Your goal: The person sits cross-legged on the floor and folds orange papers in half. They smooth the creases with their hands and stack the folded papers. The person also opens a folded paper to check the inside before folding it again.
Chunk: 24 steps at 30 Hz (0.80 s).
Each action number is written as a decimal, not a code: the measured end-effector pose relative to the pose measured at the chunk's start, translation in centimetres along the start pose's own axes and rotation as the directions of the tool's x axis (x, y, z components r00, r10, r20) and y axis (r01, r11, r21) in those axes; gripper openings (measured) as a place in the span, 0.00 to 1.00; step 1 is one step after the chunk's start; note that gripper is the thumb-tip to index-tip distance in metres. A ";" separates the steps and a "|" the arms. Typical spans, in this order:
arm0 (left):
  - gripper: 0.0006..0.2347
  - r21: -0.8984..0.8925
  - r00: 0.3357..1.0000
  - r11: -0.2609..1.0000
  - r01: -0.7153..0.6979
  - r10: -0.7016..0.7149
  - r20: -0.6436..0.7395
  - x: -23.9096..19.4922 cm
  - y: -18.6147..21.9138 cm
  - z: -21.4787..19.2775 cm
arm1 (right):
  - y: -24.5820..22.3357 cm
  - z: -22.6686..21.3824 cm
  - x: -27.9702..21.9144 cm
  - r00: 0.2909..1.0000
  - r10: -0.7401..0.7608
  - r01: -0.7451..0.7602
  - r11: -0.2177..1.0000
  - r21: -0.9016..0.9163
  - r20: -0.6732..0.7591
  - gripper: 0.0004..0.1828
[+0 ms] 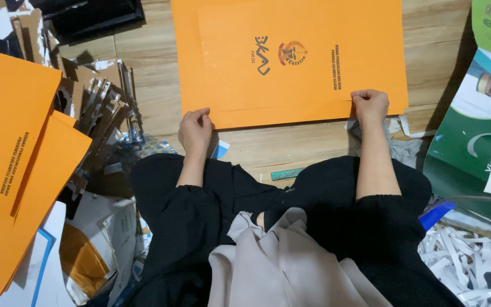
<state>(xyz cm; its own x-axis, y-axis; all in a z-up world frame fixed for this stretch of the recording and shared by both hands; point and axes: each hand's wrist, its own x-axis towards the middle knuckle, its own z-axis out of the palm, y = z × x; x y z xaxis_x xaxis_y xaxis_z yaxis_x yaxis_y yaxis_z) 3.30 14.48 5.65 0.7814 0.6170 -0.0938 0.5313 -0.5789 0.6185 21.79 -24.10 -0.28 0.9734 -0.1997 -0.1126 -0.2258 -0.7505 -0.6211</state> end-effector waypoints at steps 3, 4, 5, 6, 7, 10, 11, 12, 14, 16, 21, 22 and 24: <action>0.07 -0.002 1.000 1.000 0.002 -0.002 -0.009 0.0 0.1 0.0 | 0.0 0.0 0.0 0.999 0.023 -0.025 0.999 0.033 0.047 0.04; 0.07 -0.002 1.000 1.000 0.002 -0.002 -0.008 0.0 0.0 0.0 | 0.0 0.0 0.0 0.999 0.024 -0.025 0.999 0.033 0.047 0.04; 0.07 0.007 1.000 1.000 0.001 -0.001 -0.009 0.1 0.0 0.1 | 0.0 0.0 0.1 0.999 0.027 -0.029 0.998 0.054 0.043 0.04; 0.07 0.017 1.000 1.000 0.000 0.000 -0.010 0.2 -0.1 0.2 | 0.0 0.0 0.1 0.999 0.030 -0.032 0.997 0.075 0.039 0.05; 0.07 0.017 1.000 1.000 0.001 -0.001 -0.009 0.1 0.0 0.1 | -0.4 -0.5 -0.2 0.999 0.030 -0.033 0.997 0.074 0.039 0.05; 0.06 0.019 1.000 1.000 0.001 -0.001 -0.018 -0.1 0.2 0.1 | -2.0 -1.5 -1.0 0.999 -0.024 0.024 0.999 -0.021 0.031 0.05; 0.06 0.034 1.000 0.999 -0.001 0.002 -0.018 -0.1 0.1 0.1 | -2.6 -1.6 -1.4 0.997 -0.075 0.075 0.988 -0.132 0.009 0.02; 0.07 0.048 1.000 0.999 -0.004 0.005 -0.018 -0.1 0.1 0.2 | -3.3 -1.8 -1.7 0.992 -0.128 0.122 0.963 -0.241 -0.008 0.01; 0.07 0.037 1.000 0.999 -0.004 0.005 -0.021 -0.4 0.4 -0.1 | -3.4 -1.6 -1.9 0.991 -0.129 0.120 0.966 -0.227 -0.026 0.02; 0.07 0.025 1.000 1.000 -0.006 0.006 -0.024 -0.5 0.6 -0.2 | -3.4 -1.5 -2.0 0.991 -0.129 0.116 0.970 -0.214 -0.047 0.04; 0.08 0.042 1.000 0.999 -0.017 0.018 -0.011 -1.1 1.3 -0.7 | -2.6 -0.7 -1.8 0.999 -0.008 0.003 0.989 -0.151 -0.033 0.12; 0.08 0.041 1.000 0.999 -0.020 0.020 -0.012 -1.1 1.1 -0.5 | -2.8 -0.7 -2.0 0.999 -0.008 0.003 0.989 -0.150 -0.035 0.12; 0.08 0.057 1.000 0.998 -0.020 0.020 -0.007 -0.8 0.7 -0.2 | -3.2 -0.8 -2.3 0.998 0.029 -0.035 0.992 -0.118 -0.058 0.11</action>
<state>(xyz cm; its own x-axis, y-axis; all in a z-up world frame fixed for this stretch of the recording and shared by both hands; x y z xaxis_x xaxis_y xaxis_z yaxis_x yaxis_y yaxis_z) 2.97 13.64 6.32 0.7894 0.6092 -0.0757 0.5338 -0.6203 0.5747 20.22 -21.79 2.57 0.9626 -0.2573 -0.0852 -0.2631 -0.8119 -0.5211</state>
